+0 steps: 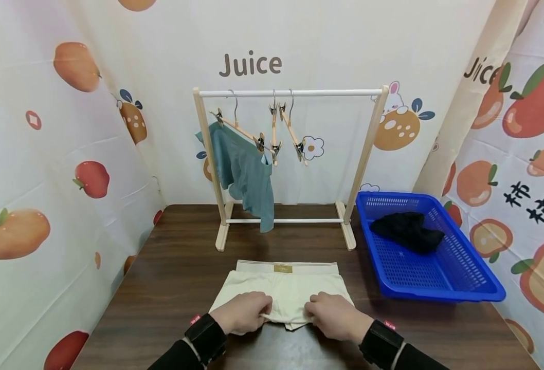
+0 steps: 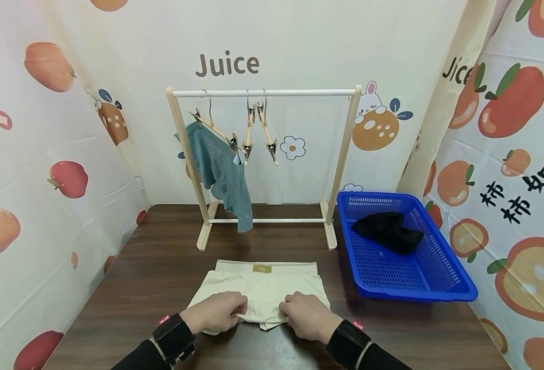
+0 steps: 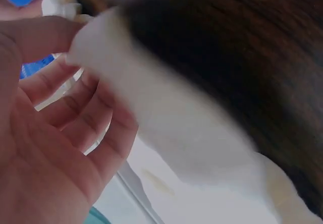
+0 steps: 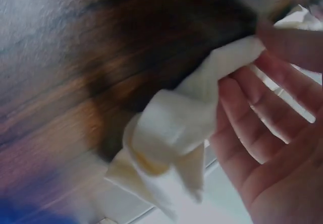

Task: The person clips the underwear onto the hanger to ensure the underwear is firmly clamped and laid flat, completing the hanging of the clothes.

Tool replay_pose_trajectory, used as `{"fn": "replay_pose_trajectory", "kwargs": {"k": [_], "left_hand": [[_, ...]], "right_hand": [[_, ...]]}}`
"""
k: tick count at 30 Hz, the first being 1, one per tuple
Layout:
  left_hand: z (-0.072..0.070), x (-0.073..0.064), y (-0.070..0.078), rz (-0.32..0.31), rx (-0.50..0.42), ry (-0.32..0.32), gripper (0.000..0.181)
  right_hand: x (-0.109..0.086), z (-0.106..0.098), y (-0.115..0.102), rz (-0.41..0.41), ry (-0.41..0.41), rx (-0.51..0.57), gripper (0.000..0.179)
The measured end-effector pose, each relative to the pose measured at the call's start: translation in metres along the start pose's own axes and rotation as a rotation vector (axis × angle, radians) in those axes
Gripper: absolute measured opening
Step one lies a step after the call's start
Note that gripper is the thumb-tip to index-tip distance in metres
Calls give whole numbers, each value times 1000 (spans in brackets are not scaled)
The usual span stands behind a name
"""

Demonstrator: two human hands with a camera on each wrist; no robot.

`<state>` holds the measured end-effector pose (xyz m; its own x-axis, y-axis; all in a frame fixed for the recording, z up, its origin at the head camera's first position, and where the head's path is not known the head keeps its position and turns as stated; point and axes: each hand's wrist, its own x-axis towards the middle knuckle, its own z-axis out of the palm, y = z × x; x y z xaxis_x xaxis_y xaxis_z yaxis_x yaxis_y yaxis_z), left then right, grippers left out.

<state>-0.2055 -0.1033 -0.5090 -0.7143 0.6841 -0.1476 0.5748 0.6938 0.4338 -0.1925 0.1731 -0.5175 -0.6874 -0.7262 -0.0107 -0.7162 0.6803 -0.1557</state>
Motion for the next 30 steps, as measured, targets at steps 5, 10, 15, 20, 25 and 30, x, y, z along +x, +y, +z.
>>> {"fn": "replay_pose_trajectory", "kwargs": {"k": [5,10,15,20,25,30], "left_hand": [[-9,2,-10,15,-249,5,15],[-15,4,-19,-12,-362,123,12],[-2,5,-19,-56,-144,185,10],[5,2,-13,4,102,284,17],[3,2,-6,120,237,269,12],[9,5,0,126,361,206,25]], "right_hand": [[4,-2,11,-16,32,101,19],[7,-13,28,86,83,329,18],[13,-8,30,200,119,193,12],[19,-1,12,182,174,-28,13],[24,-10,-11,85,285,-71,18],[23,-13,-34,-15,164,0,18]]}}
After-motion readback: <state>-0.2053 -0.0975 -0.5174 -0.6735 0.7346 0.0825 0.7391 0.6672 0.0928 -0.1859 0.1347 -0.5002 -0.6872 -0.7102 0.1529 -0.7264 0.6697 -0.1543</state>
